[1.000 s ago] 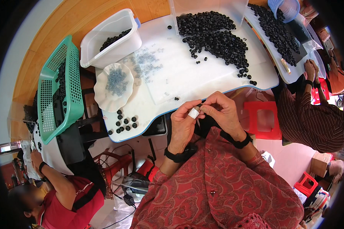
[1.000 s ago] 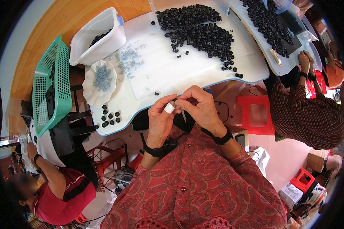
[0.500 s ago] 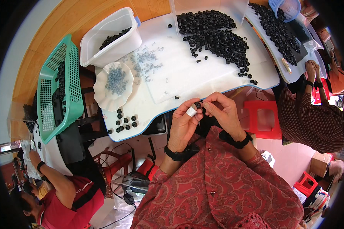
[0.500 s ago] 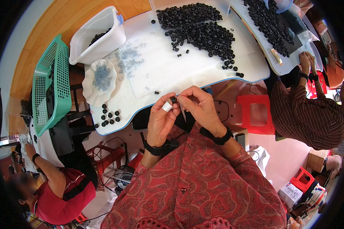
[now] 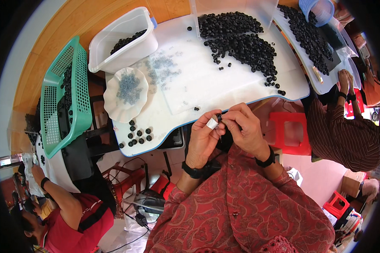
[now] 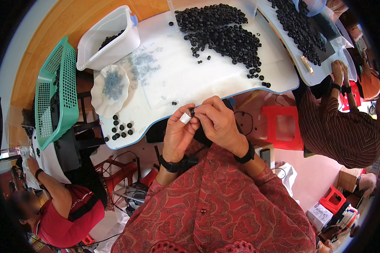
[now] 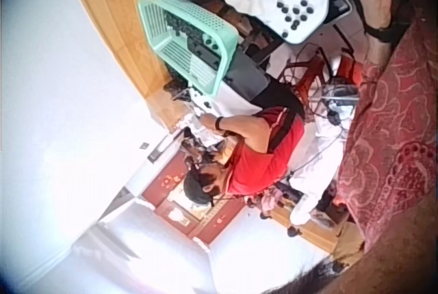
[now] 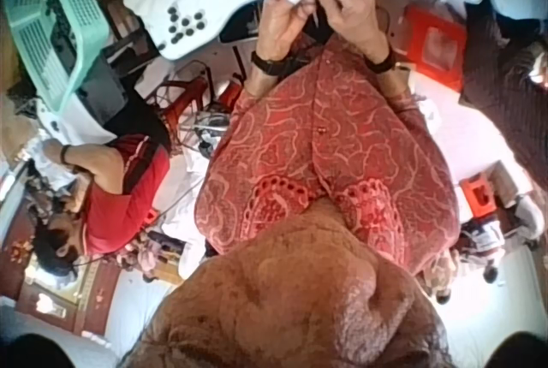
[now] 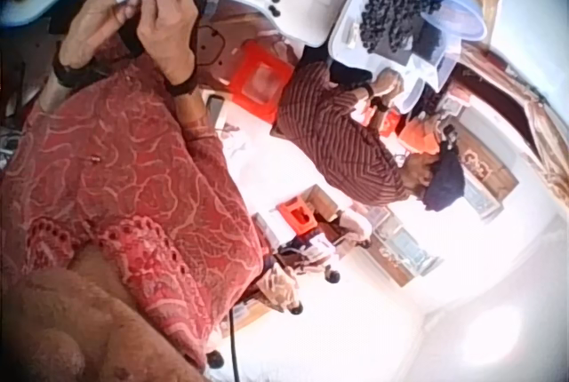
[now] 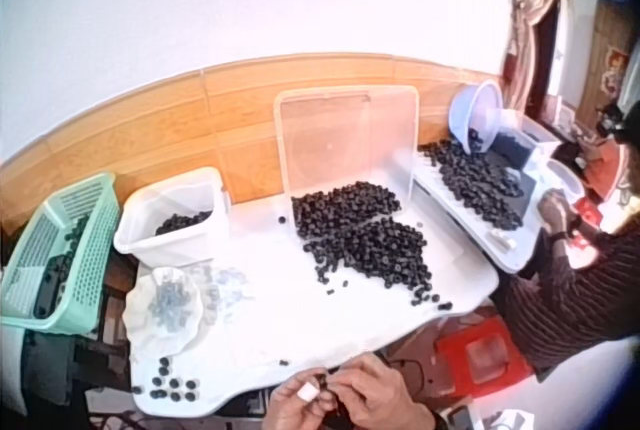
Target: Sort small black manufacturing parts or components on a workbench table.
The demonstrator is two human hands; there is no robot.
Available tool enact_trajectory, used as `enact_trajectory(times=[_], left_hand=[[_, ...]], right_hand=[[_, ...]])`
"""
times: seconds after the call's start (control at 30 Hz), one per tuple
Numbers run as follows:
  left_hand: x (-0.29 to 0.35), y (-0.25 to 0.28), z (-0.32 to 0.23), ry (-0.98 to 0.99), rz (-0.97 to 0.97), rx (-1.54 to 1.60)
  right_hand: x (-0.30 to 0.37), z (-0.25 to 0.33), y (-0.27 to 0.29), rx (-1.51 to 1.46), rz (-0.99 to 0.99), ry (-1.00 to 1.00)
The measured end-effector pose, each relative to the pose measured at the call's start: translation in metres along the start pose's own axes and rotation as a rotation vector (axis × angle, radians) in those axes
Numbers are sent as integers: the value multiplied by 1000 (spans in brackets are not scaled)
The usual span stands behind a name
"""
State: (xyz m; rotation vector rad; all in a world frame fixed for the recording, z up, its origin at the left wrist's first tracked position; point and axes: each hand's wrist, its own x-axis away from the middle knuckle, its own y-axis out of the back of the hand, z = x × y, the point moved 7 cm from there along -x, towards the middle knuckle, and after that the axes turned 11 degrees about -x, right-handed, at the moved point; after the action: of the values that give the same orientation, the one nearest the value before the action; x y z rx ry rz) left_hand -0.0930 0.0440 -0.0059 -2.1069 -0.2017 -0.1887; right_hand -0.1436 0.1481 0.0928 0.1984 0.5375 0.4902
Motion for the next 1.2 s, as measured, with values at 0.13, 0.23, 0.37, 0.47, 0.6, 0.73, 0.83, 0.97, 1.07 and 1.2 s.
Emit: enact_trajectory(times=[0.13,0.23,0.37,0.47,0.6,0.73,0.83,0.97,1.07,1.2], left_hand=[[-1,0,0,8,-30,-19],[-2,0,-1,5,-23,-30],[-1,1,-3,-10,-34,-79],[-3,4,-3,-27,-61,-116],[-2,9,-8,-61,-35,-40],[-3,6,-15,-73,35,55],[-2,9,-16,-77,46,86],[-3,10,-17,-73,54,107],[-3,12,-20,-85,53,93],[-2,14,-22,-101,46,97]], right_hand=[[-2,5,-3,70,11,44],[-3,6,-3,101,6,58],[-5,4,-7,125,58,80],[-9,1,-9,130,102,68],[-16,-5,-14,-53,140,-16],[-37,-33,-1,-48,35,-98],[-59,-55,7,53,-45,-123],[-80,-63,0,360,-33,61],[-85,-72,-10,493,38,86],[-87,-88,-13,557,72,59]])
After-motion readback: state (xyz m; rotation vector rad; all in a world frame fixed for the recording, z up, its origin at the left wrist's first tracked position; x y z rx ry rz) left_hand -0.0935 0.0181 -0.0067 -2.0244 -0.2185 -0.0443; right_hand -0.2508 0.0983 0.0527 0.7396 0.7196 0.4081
